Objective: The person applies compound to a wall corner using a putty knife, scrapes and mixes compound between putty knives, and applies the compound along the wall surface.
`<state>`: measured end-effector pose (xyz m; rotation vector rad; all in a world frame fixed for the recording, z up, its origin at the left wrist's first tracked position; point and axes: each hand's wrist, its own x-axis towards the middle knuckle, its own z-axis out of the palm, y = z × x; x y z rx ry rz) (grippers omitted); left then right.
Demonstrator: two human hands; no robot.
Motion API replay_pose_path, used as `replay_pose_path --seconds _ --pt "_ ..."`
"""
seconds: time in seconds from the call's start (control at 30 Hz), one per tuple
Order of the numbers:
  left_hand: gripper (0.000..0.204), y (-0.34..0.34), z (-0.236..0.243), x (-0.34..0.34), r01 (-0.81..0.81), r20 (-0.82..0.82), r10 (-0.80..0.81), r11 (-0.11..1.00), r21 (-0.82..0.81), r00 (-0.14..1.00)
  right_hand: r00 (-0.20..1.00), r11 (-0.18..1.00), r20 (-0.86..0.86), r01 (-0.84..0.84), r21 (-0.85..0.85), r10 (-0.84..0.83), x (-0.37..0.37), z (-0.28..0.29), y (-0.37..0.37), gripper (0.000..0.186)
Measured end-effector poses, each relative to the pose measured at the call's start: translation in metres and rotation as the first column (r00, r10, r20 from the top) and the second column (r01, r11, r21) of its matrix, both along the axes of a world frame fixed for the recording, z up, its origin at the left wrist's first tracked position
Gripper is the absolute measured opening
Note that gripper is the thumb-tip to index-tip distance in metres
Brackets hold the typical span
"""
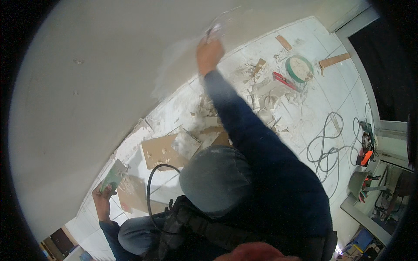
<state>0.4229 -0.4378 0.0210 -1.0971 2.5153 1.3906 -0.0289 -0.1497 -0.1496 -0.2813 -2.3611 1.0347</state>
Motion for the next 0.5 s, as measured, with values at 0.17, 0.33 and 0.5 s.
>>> replay_pose_path --seconds 0.17,0.33,0.5 --pt "0.033 -0.003 -0.004 -0.001 -0.005 -0.035 0.006 1.0 0.011 0.999 0.977 0.967 -0.028 -0.213 -0.14 0.212 0.048 -0.04 0.035 0.018" --pt "0.032 0.006 0.006 -0.008 0.074 0.028 -0.074 0.997 -0.004 0.997 0.926 0.985 -0.374 -0.107 -0.135 0.049 -0.065 0.001 0.177 0.02" --pt "0.032 -0.001 0.0 0.006 -0.013 -0.012 0.014 1.0 0.002 1.0 0.993 0.982 0.086 -0.091 0.166 0.078 -0.024 0.004 0.081 0.021"
